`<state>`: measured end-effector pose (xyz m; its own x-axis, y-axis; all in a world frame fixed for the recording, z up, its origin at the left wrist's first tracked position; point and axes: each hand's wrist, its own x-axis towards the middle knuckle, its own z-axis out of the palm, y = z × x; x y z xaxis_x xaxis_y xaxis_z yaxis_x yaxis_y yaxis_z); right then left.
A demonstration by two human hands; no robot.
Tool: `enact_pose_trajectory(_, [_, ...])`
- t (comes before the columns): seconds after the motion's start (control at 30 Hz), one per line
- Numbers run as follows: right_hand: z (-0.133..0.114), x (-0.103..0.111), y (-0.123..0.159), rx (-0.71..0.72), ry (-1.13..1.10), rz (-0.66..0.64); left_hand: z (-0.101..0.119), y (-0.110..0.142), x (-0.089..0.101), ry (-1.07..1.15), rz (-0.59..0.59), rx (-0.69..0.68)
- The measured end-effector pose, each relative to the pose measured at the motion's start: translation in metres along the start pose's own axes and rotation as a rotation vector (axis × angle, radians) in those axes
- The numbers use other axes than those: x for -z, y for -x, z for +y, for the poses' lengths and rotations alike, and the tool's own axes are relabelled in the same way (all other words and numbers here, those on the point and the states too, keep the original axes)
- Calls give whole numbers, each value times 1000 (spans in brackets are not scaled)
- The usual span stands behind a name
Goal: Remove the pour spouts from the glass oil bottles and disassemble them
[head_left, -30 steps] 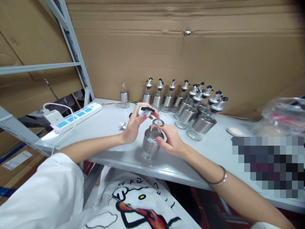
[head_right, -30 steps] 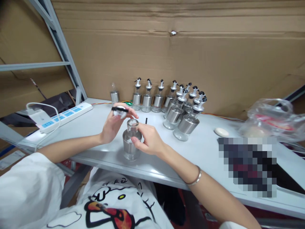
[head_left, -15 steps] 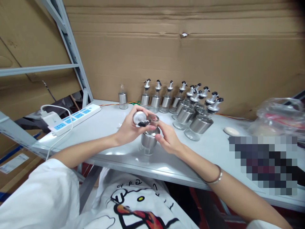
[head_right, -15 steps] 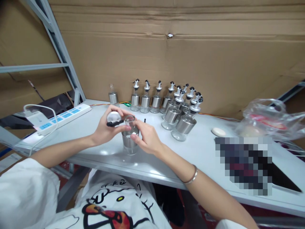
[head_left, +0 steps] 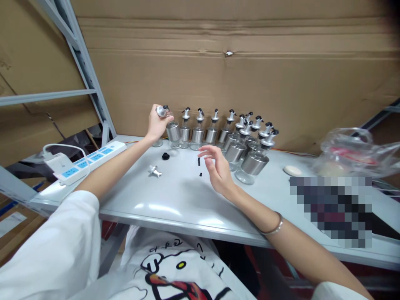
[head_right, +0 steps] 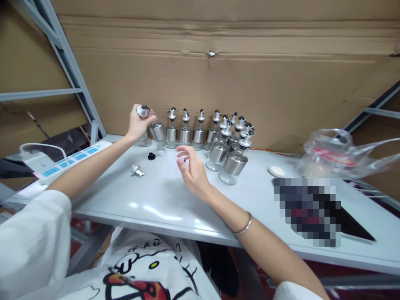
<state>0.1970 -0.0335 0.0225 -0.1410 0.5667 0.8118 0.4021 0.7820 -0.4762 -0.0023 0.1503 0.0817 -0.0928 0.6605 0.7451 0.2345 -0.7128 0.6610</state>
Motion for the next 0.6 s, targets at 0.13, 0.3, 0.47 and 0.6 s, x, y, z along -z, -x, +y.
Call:
enact_pose_trajectory(0.13, [1, 1, -1, 14, 16, 0, -11, -2, -10, -127, -22, 26])
enact_pose_trajectory(0.3, [2, 2, -3, -1, 36, -5, -21, -4, -13, -250, -50, 58])
enact_pose_trajectory(0.47, [5, 2, -3, -32, 25, -3, -43, -12, -19, -218, -39, 81])
enact_pose_trajectory(0.6, [6, 2, -3, -42, 23, 3, -59, -22, -23, -142, -35, 112])
